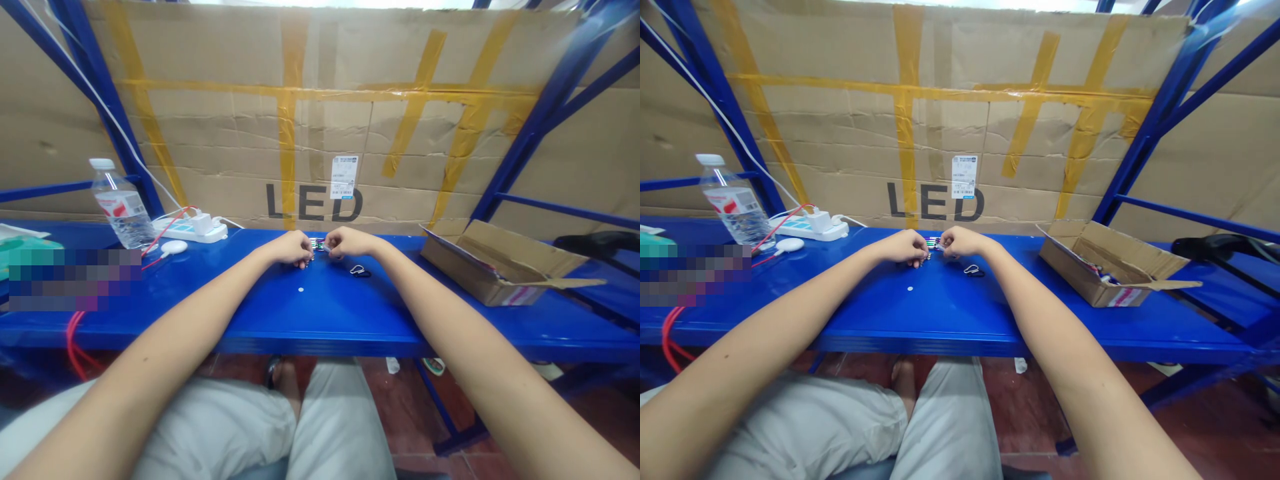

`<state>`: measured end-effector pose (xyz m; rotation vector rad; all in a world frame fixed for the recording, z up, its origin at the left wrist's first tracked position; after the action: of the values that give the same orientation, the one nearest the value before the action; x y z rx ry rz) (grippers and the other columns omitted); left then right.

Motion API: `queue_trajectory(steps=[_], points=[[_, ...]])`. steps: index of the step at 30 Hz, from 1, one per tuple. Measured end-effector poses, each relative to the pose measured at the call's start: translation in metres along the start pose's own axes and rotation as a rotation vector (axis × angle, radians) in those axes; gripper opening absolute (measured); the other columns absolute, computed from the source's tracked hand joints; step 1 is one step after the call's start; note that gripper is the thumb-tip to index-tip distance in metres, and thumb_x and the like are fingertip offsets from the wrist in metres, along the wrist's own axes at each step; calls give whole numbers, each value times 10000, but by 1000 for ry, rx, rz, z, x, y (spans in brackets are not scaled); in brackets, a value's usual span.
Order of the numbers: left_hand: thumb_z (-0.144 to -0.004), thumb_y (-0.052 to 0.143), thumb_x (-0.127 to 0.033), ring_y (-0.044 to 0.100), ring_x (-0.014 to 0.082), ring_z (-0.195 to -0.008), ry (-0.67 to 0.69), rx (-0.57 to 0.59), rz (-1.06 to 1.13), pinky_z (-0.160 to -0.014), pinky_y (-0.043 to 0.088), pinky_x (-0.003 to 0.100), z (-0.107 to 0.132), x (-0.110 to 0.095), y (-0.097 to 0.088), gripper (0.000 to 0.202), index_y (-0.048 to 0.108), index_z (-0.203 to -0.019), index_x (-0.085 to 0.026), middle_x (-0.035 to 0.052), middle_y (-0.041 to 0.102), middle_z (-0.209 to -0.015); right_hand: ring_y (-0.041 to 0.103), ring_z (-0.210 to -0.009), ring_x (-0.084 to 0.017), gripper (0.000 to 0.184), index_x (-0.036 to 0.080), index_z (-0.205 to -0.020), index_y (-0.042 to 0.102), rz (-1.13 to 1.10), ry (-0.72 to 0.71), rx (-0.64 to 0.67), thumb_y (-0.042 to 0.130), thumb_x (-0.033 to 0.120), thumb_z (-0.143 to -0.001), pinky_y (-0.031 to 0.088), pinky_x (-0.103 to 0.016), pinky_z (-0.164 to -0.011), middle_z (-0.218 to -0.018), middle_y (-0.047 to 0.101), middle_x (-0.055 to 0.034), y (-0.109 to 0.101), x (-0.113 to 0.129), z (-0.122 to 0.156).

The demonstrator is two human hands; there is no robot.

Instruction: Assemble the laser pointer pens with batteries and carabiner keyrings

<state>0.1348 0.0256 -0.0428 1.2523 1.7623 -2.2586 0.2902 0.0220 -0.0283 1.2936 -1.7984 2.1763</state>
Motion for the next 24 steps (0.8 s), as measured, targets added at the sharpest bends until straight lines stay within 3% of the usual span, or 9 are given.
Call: queue_trajectory(steps=[3, 9, 17, 24], points=[[-792, 595, -172, 655, 154, -598, 10, 22, 41, -586, 493, 256, -1, 0, 0, 99, 683, -810, -131, 63, 717, -668, 452, -580, -112, 118, 195, -665, 510, 18, 1, -3, 601, 148, -607, 381, -259, -582, -600, 485, 51, -1, 0, 1], [-752, 620, -158, 630, 148, -650, 73, -230, -185, -612, 452, 238, -2, 3, -16, 193, 756, -889, -153, 69, 743, -789, 486, -591, -118, 114, 193, -681, 525, 19, 3, -9, 590, 130, -613, 390, -257, -585, -613, 505, 43, -2, 2, 2], [-763, 629, -212, 616, 150, -662, 126, -113, -268, -642, 443, 240, -5, 2, -7, 192, 792, -844, -151, 62, 753, -776, 474, -584, -119, 118, 199, -666, 504, 25, 10, -7, 591, 143, -607, 373, -260, -580, -593, 487, 51, -1, 1, 1], [-733, 633, -189, 595, 141, -576, 95, -62, -357, -591, 423, 249, -1, 6, -14, 178, 793, -805, -158, 52, 727, -703, 502, -662, -129, 117, 179, -746, 597, 38, -73, -19, 626, 167, -633, 383, -263, -643, -696, 580, 26, -4, 2, -1]])
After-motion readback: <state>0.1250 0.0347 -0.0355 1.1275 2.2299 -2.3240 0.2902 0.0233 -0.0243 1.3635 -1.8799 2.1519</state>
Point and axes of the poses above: each hand's wrist, its own z-axis away from the middle knuckle, its own y-axis out of the palm, x = y × z, the point moved 5 cm from there along -z, towards the middle knuckle
